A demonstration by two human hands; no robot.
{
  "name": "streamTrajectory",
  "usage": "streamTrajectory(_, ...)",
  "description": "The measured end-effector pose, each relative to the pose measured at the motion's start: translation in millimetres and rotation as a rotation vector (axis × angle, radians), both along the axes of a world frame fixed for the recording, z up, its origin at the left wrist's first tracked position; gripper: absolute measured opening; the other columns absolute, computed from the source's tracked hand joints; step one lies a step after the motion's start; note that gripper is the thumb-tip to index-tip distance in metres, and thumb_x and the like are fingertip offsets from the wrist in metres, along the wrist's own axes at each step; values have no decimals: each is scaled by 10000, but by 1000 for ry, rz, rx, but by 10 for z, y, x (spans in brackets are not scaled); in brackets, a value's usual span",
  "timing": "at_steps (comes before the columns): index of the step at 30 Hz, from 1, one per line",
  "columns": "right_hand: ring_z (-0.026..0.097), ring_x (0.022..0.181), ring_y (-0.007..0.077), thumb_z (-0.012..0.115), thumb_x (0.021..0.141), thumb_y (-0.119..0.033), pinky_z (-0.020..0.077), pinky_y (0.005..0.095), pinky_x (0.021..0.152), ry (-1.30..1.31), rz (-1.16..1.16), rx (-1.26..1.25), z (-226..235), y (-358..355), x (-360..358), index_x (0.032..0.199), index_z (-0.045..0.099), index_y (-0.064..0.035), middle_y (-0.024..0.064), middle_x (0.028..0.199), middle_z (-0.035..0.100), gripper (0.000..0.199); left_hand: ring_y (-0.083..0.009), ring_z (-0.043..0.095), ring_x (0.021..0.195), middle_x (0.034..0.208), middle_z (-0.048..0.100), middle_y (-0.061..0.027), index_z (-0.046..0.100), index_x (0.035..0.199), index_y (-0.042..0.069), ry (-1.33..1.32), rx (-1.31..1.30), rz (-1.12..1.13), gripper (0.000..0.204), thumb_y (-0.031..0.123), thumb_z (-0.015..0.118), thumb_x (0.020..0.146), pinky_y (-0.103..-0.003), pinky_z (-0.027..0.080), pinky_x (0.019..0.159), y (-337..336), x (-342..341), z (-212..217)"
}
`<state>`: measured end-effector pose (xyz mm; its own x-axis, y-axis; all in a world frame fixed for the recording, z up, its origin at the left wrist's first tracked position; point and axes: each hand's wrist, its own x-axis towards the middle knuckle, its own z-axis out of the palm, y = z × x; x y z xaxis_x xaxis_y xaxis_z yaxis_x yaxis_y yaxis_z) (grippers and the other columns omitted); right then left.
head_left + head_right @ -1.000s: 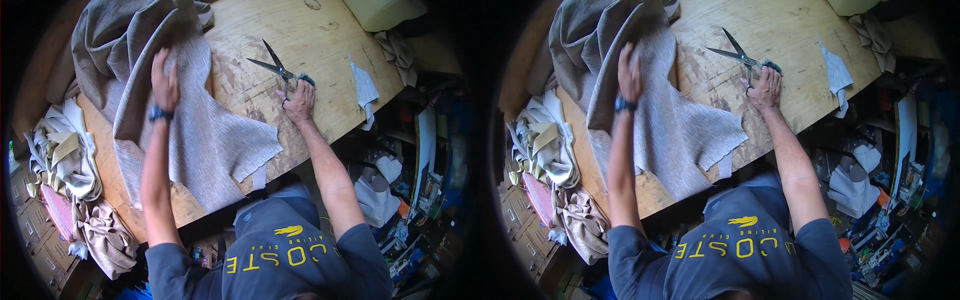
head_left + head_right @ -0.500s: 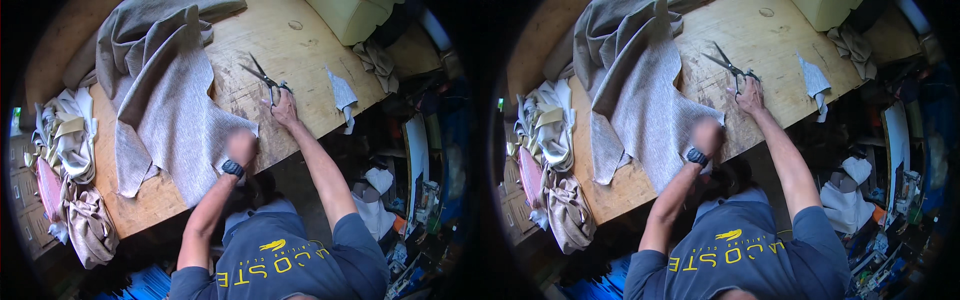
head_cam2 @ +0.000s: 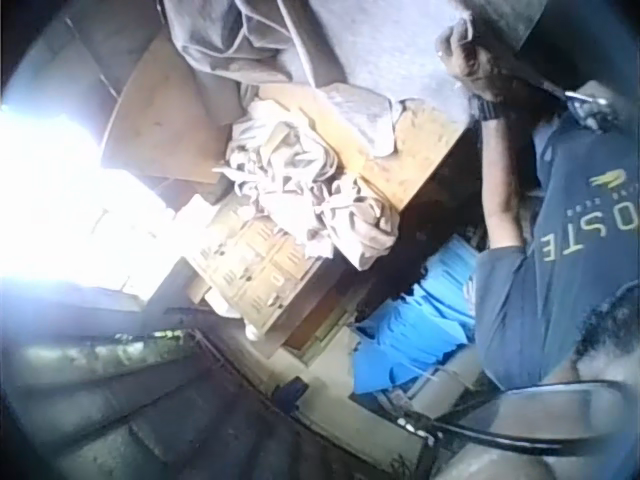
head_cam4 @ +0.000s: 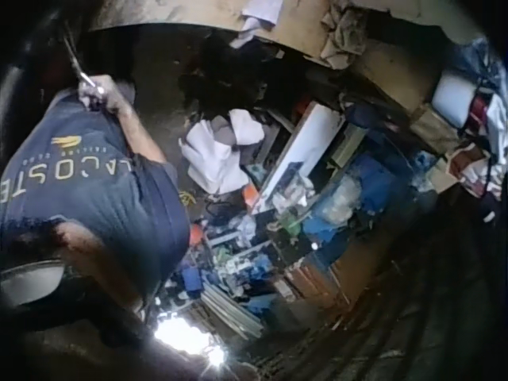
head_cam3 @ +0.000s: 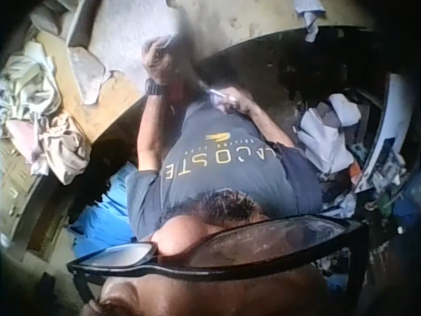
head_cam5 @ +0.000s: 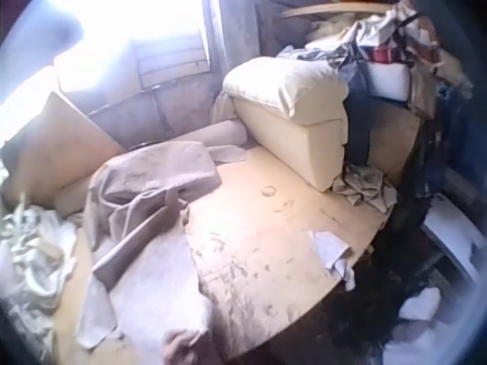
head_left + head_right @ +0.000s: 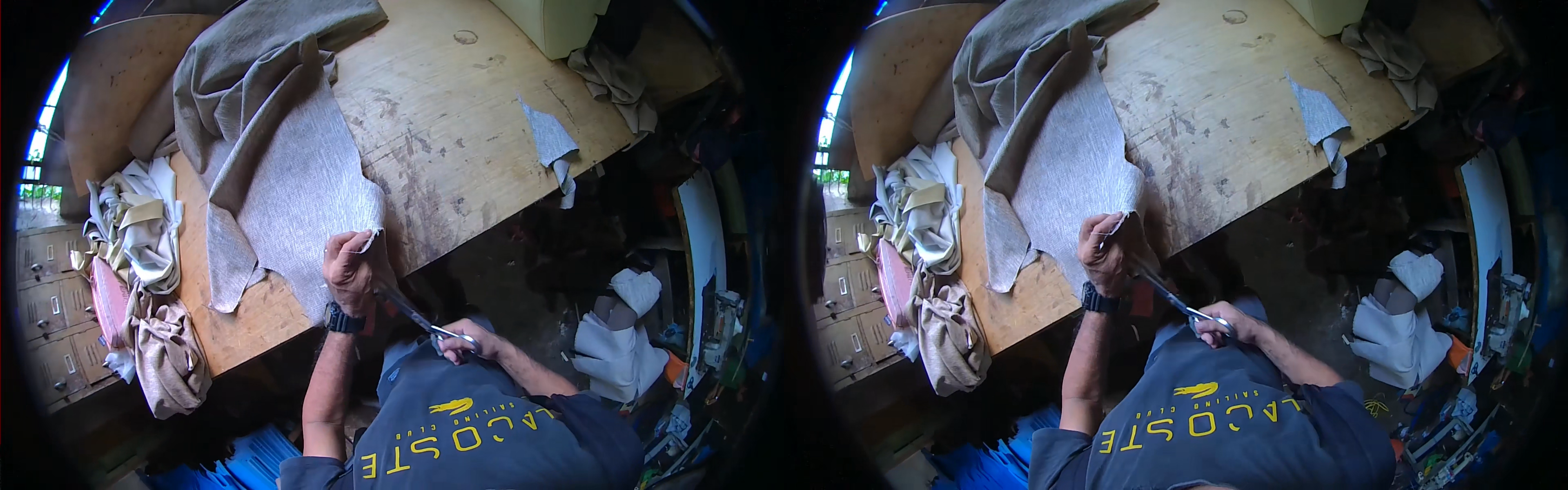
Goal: The person cuts a large piece of light gray woven fabric into smaller rectangular sections using a pair of shears. They repeatedly smooth the fabric on a wooden workbench, make straight cuts, and fold the material to align edges for subsequent cuts.
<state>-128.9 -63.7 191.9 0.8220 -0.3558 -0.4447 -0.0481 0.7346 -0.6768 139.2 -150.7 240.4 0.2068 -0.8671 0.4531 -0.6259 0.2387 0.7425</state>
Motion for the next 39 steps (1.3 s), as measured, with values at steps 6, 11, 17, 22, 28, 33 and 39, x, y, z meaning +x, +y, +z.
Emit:
streamTrajectory(6, 625, 615, 104, 597, 974, -503, 519, 264, 564, 96, -342, 151, -436, -487, 292, 917, 609, -93, -1, 718, 630, 415, -246, 639, 853, 935, 656, -100, 733, 1056, 70, -105, 27, -89, 382, -88, 658, 717, -343, 514, 758, 108, -190, -127)
streamTrajectory(11, 629, 608, 103, 604, 950, -561, 532, 251, 568, 358, -676, 123, -348, -436, -756, 899, 591, -122, -15, 722, 617, 442, -312, 641, 866, 952, 671, -105, 722, 1001, 82, -110, 216, -203, 248, 34, 704, 758, -398, 528, 749, 179, -529, -571)
streamTrajectory(17, 548, 493, 104, 697, 897, -534, 437, 250, 461, 1143, -729, -96, -576, 172, -2232, 730, 559, -73, 8, 590, 537, 509, -320, 679, 920, 1044, 693, -119, 719, 1044, 82, -122, 484, -484, 200, 182, 717, 871, -394, 550, 797, 616, -985, -698)
streamTrajectory(22, 540, 515, 84, 759, 890, -375, 438, 257, 479, 1141, -594, -222, -198, 544, -1833, 772, 587, -53, 5, 625, 571, 383, -410, 465, 1302, 1395, 530, -178, 631, 1258, 87, -360, 328, 5, 474, 220, 757, 821, -531, 362, 1078, 508, -328, -986)
streamTrajectory(28, 607, 635, 145, 768, 861, -406, 473, 335, 620, 851, -40, -540, -58, 427, -643, 869, 640, -34, 45, 679, 640, 393, -339, 572, 1188, 1208, 641, -127, 686, 1140, 85, -245, 313, -240, 312, 138, 732, 836, -449, 426, 1034, 982, -121, -1215)
streamTrajectory(33, 685, 819, 366, 672, 881, -571, 512, 450, 734, 878, 172, -431, -322, 483, -519, 994, 654, -12, 203, 836, 694, 571, -183, 667, 900, 1053, 698, -100, 641, 1153, -20, 918, 821, 107, 378, 284, 709, 938, -330, 537, 835, 1158, -614, -1620)
streamTrajectory(39, 653, 755, 296, 639, 907, -556, 493, 414, 703, 863, 151, -539, -337, 453, -382, 941, 638, -16, 153, 785, 665, 541, -222, 636, 1040, 1119, 659, -106, 610, 1130, 31, 1495, 908, 370, 342, 314, 678, 951, -368, 542, 873, 843, -625, -1699)
